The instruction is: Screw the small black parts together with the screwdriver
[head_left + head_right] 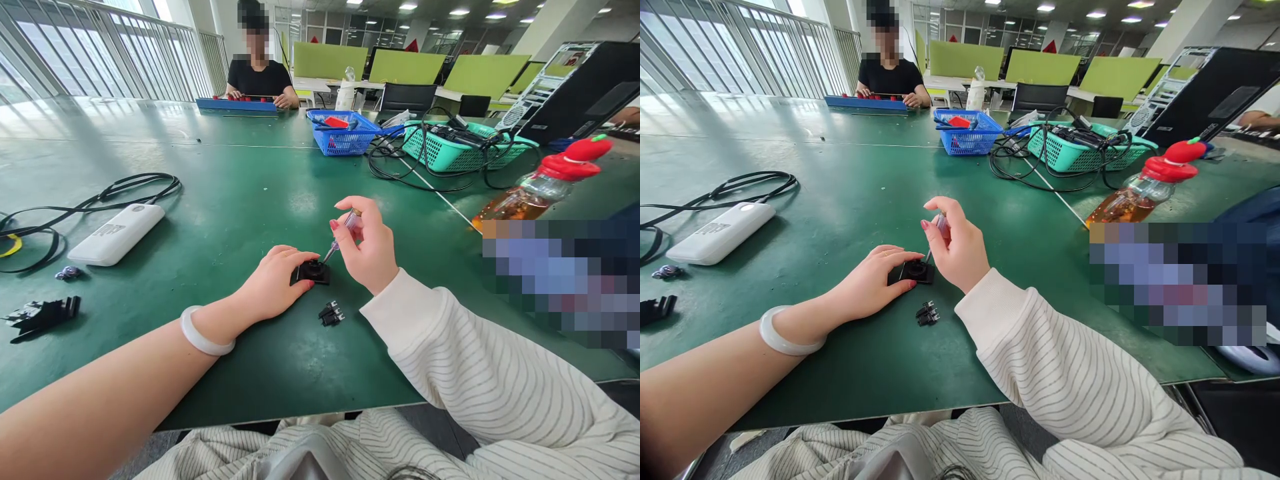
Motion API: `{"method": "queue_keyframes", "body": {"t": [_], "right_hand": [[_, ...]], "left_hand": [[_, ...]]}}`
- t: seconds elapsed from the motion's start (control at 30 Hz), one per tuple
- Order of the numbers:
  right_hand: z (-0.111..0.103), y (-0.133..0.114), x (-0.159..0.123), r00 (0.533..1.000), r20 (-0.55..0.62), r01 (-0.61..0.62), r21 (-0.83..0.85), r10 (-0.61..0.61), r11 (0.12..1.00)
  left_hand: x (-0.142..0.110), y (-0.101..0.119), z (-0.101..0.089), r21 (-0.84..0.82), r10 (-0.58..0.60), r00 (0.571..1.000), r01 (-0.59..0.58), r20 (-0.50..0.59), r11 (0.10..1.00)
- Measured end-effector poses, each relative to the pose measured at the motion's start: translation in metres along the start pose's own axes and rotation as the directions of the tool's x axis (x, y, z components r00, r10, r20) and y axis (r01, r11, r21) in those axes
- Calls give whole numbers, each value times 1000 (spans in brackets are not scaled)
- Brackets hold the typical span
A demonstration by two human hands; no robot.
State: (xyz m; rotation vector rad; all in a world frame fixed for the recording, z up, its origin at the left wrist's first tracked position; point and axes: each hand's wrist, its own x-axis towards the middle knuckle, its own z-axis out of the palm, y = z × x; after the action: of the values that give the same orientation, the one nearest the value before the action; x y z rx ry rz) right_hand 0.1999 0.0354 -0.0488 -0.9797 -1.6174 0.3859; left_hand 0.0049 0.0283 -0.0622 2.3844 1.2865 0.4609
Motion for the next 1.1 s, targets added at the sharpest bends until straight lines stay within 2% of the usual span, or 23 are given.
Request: {"method": "queue_keyframes", "body": {"t": [0.1, 0.17, 0.23, 0.4, 0.53, 0.7, 0.77, 0.97, 1.03, 1.1], "right_hand": [[-2, -2, -2, 992, -119, 51, 16, -49, 999], [-2, -4, -4, 986, -159, 60, 39, -53, 997], [-3, -5, -6, 989, -128, 74, 50, -67, 996], [-3, -7, -8, 989, 67, 128, 43, -131, 991], [-3, -7, -9, 988, 37, 147, 30, -148, 989], [-1, -8, -12, 949, 34, 311, 45, -313, 949], [0, -7, -12, 938, 55, 341, 39, -343, 939], [3, -7, -11, 908, 223, 358, 32, -356, 933], [3, -9, -12, 917, 215, 335, 43, -336, 941], [2, -10, -13, 937, 142, 317, 35, -319, 948]], "left_hand": [[0, -1, 0, 2, -3, 1000, 3, 2, 1000], [0, -2, 1, 0, 0, 1000, 0, -4, 1000], [0, -3, 1, -1, 4, 1000, -4, -7, 1000], [1, -5, 2, -5, 26, 999, -26, -20, 1000], [1, -6, 1, -12, 49, 998, -49, -27, 999], [2, -7, 2, -11, 50, 999, -50, -22, 999], [2, -8, 3, -12, 54, 998, -55, -22, 998], [2, -11, 4, -1, 91, 996, -91, -10, 996], [2, -9, 4, 5, 90, 996, -90, -13, 996], [2, -7, 3, 14, 85, 996, -85, -16, 996]]}}
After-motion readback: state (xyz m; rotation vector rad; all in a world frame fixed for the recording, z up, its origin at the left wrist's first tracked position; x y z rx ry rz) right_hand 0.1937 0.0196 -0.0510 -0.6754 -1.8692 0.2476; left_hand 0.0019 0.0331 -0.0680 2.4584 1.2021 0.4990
